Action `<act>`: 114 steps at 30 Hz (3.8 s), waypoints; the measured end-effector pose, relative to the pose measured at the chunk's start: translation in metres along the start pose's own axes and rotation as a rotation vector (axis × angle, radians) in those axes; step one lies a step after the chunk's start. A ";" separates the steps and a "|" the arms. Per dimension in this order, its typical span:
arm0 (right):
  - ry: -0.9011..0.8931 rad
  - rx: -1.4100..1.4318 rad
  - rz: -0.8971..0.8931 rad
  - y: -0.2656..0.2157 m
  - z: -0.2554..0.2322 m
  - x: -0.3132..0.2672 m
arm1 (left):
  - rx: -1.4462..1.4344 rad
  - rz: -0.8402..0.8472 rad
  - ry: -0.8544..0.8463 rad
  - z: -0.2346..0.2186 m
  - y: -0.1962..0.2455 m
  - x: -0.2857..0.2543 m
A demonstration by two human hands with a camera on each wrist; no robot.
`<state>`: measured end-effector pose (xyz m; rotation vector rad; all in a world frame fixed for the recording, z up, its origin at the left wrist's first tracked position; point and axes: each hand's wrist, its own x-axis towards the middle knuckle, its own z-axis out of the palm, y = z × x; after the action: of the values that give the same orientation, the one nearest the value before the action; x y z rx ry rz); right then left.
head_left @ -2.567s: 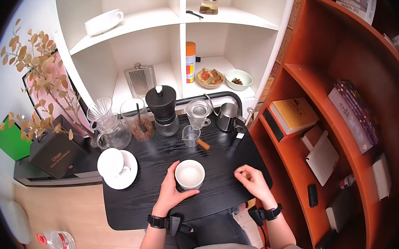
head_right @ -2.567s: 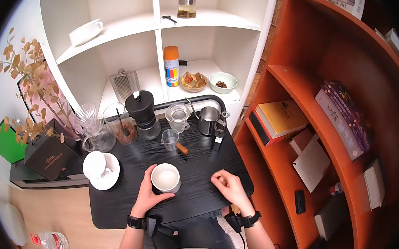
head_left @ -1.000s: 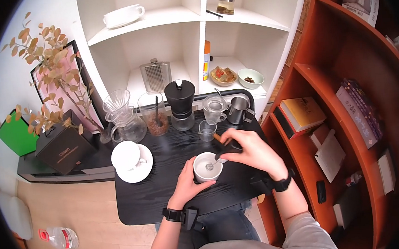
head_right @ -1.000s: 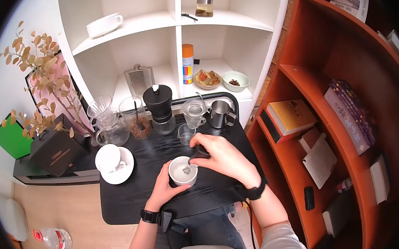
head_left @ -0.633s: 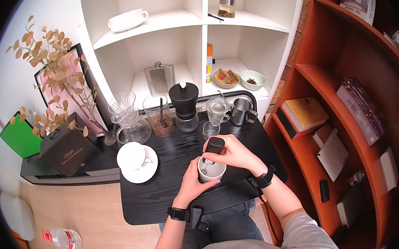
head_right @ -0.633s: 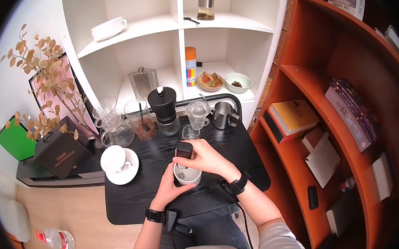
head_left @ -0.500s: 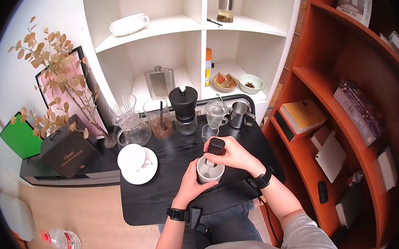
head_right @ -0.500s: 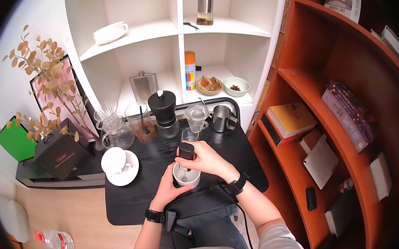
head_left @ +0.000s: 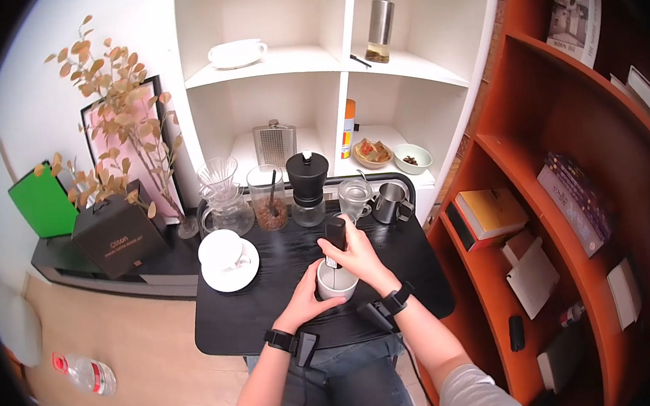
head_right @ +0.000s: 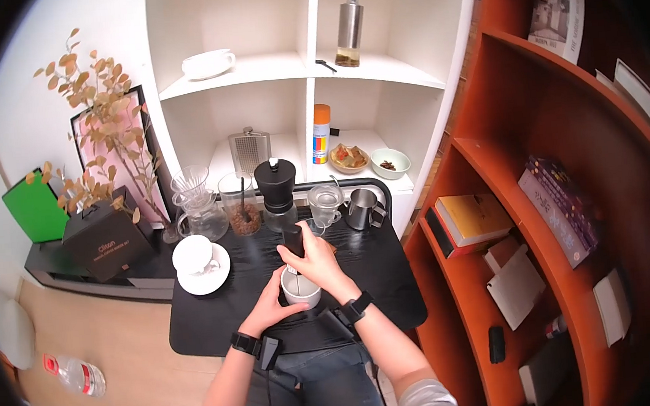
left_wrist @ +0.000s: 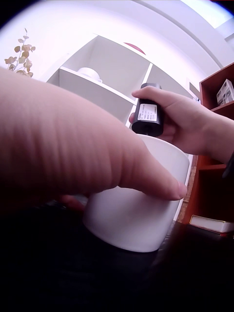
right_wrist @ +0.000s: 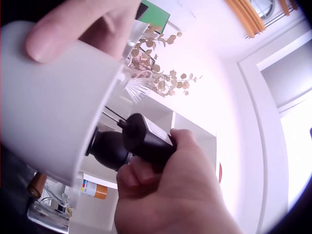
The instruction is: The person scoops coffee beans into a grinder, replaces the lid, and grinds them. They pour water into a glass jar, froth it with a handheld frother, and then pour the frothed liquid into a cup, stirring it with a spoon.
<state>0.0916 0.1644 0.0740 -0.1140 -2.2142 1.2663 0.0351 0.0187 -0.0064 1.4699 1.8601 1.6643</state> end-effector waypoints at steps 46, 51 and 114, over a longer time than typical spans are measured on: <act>-0.076 0.504 -0.035 0.042 0.001 0.001 | -0.403 -0.340 -0.629 -0.039 -0.026 0.053; -0.180 0.558 0.030 0.035 -0.003 0.000 | -0.415 -0.335 -0.647 -0.039 -0.026 0.053; -0.291 0.514 -0.030 0.030 -0.001 -0.002 | -0.410 -0.379 -0.666 -0.042 -0.016 0.054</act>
<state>0.0878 0.1803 0.0492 0.3198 -2.0268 1.8859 -0.0284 0.0378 0.0156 1.1968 1.2414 1.1001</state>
